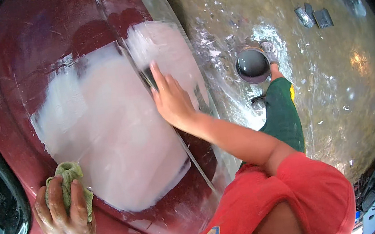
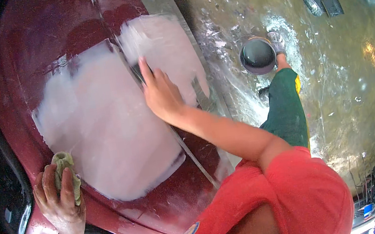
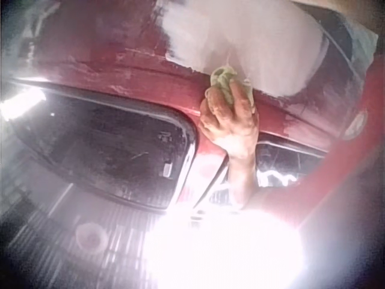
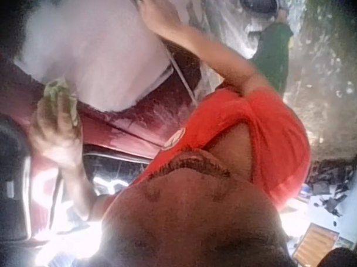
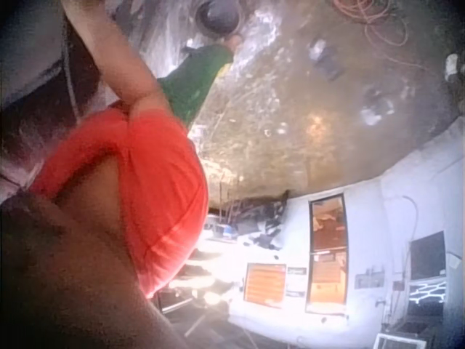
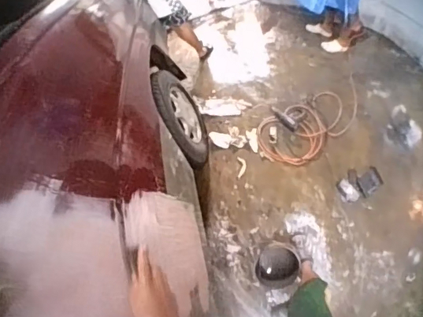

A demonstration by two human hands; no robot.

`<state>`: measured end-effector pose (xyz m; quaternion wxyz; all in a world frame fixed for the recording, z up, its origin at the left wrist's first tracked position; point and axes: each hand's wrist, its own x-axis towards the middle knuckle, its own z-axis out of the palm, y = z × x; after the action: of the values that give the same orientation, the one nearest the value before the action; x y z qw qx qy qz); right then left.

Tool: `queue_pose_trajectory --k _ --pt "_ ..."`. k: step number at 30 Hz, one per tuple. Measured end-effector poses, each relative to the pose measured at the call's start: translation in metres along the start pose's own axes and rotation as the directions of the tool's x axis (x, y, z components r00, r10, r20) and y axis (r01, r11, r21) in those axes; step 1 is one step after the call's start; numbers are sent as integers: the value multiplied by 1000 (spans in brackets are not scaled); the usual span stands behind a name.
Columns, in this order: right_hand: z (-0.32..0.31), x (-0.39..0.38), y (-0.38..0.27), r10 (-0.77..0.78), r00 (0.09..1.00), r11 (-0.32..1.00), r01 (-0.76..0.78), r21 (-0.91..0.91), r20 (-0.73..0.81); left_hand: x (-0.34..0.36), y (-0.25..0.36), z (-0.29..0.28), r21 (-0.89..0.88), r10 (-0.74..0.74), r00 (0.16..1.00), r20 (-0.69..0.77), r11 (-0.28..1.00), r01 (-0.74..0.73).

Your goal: The person sands the body filler on a car with a sanding block and wipes it with a cloth. The person then wets the sanding block in a bucket of water, rubs the surface by hand, and sands the car panel.

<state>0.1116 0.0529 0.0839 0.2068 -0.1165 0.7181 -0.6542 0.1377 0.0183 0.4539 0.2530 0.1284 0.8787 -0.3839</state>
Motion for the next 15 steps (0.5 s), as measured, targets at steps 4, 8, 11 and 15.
queue_pose_trajectory --k 4,8,11,15 --pt "-11 97 -20 -7 996 998 2 -61 -86 1 -1 2 0 28 999 -31 1000 -28" --pt "-3 54 -8 -50 994 998 53 33 -94 -1 -1 3 6 10 1000 -23 1000 -10" --pt "9 -47 21 -78 995 997 79 5 -65 -3 -2 3 -1 6 1000 -10 1000 -6" --pt "3 -5 16 -88 991 994 95 62 -105 -2 -1 1 -4 3 1000 -2 1000 -3"
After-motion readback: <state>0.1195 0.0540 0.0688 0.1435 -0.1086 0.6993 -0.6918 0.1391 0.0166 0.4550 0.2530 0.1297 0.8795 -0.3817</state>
